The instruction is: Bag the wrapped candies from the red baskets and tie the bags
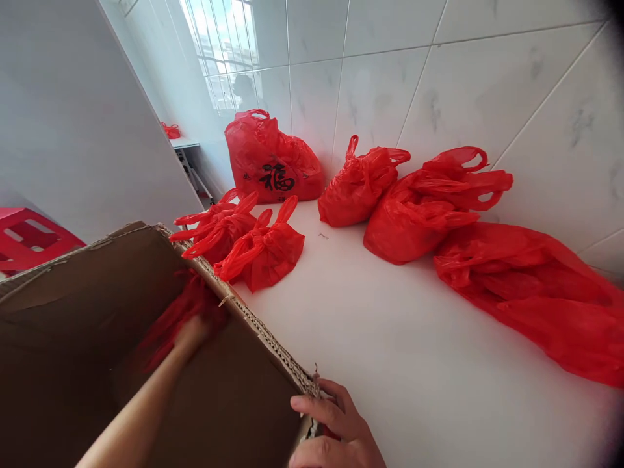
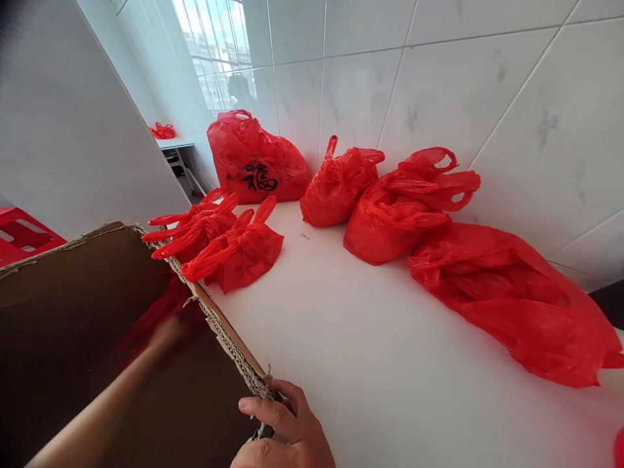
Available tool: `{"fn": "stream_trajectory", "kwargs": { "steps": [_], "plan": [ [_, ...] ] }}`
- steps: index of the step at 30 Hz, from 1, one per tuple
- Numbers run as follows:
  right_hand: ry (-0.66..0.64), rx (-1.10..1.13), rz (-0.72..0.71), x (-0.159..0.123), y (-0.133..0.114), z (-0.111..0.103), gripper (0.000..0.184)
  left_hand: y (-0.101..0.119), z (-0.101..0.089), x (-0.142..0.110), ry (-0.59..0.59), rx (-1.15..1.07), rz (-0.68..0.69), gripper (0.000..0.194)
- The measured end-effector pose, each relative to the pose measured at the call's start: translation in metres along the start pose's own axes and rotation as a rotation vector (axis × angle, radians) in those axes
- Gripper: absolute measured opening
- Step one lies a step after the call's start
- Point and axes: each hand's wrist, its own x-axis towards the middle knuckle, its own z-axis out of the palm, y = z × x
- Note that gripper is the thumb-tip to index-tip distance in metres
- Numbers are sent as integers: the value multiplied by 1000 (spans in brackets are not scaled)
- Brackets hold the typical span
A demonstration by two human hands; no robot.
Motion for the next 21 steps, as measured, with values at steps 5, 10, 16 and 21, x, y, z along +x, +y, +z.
{"fn": "stream_trajectory", "kwargs": {
  "steps": [5,10,16,21],
  "plan": [
    [13,16,5,3,-2,-8,4,75,-106,-1,508,-44,68,42],
    [25,48,33,9,-8,-16,15,176,-128,-21,439,-8,567,35],
    [29,10,8,6,-8,-14,12,220,-116,-11,230,-93,662,21],
    [-69,38,70,4,-9,-16,17,210,-142,-12,95,-398,570,28]
  ]
}}
